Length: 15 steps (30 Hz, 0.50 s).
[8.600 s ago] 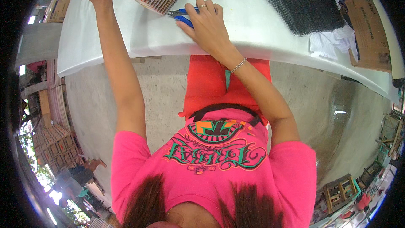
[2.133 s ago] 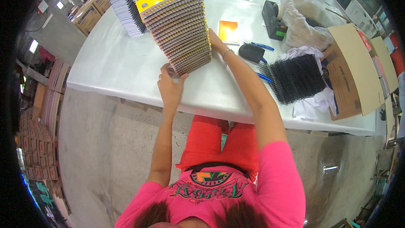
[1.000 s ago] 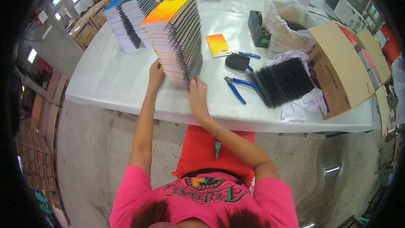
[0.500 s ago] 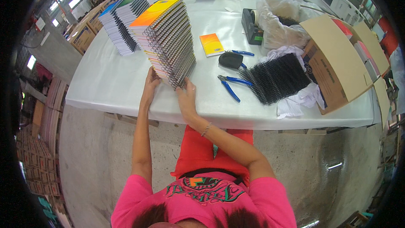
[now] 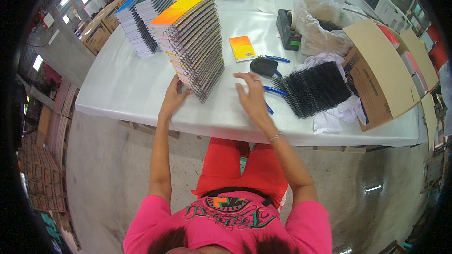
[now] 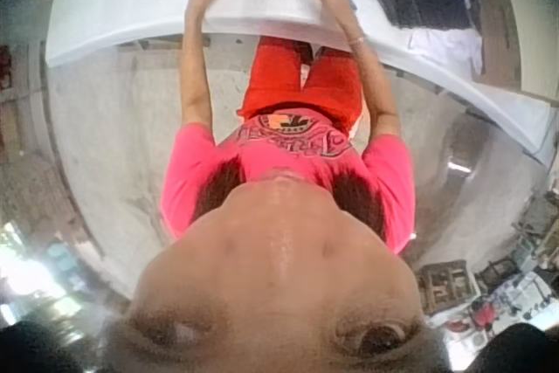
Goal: The person uses pliers to trim the spiral binding of stacked notebooks at a white table. After trimming, the person picks up a small red notebook, opens it, and places it into a cardboard box.
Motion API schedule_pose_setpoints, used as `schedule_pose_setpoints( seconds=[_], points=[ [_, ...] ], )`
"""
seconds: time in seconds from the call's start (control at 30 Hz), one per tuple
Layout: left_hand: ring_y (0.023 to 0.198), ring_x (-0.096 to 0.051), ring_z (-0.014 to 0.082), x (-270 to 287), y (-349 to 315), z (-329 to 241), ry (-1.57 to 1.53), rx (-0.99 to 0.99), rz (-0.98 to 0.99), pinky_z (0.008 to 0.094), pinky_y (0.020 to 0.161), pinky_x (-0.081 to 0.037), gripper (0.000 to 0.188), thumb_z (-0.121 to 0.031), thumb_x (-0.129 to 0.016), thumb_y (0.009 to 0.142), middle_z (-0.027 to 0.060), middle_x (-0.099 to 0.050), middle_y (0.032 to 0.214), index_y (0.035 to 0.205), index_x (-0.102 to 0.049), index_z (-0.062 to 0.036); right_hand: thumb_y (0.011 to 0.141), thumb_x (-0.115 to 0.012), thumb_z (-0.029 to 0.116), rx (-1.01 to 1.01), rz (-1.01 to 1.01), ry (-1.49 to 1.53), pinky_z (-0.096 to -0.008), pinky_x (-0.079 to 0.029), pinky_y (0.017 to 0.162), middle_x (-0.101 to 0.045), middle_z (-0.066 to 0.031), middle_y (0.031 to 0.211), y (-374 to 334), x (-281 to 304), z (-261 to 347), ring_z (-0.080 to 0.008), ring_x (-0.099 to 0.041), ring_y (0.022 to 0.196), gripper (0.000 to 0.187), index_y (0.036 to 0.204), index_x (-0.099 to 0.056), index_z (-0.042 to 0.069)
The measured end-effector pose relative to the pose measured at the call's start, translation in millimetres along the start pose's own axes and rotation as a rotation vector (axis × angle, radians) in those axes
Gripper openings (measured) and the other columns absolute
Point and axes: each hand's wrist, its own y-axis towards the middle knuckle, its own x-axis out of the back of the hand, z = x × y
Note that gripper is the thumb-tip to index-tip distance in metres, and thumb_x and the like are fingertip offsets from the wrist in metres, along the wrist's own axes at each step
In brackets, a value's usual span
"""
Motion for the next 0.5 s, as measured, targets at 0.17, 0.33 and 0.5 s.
schedule_pose_setpoints(
  seconds=[0.17, 0.33, 0.5],
  points=[
    [0.123, -0.055, 0.0218, 0.5, 0.6, -9.2, 0.055, 0.025, 0.005, 0.0358, 0.108, -0.042, 0.068, 0.004, -0.074, 0.084, 0.0129, -0.058, 0.134, 0.143, -0.041, 0.0013, 0.085, -0.075, 0.032, -0.133, 0.127, -0.417, -0.0528, -0.024, 0.111, -0.048, -0.0252, 0.136, -21.9, 42.9, -4.6, -0.0401, -0.040, 0.132, 0.056, 0.134, -0.058, 0.011],
    [0.119, -0.059, 0.0251, 1.9, 2.2, 2.7, 0.106, -0.061, -0.028, 0.0381, 0.102, -0.047, 0.074, -0.002, -0.077, 0.082, 0.0158, -0.061, 0.128, 0.146, -0.039, -0.0011, 0.081, -0.079, 0.037, -0.098, 0.173, -0.588, -0.0533, -0.023, 0.111, -0.045, -0.0296, 0.140, -35.2, 47.6, -6.6, -0.0411, -0.039, 0.133, 0.073, 0.139, -0.051, 0.004],
    [0.112, -0.063, 0.0333, 5.7, 4.5, 25.8, 0.259, -0.095, -0.149, 0.0399, 0.094, -0.050, 0.079, -0.013, -0.083, 0.079, 0.0225, -0.064, 0.121, 0.145, -0.041, -0.0034, 0.082, -0.077, 0.033, -0.115, 0.161, -0.617, -0.0549, -0.025, 0.110, -0.048, -0.0267, 0.137, -36.0, 52.2, -15.3, -0.0394, -0.039, 0.133, 0.074, 0.142, -0.047, 0.002]
  ],
)
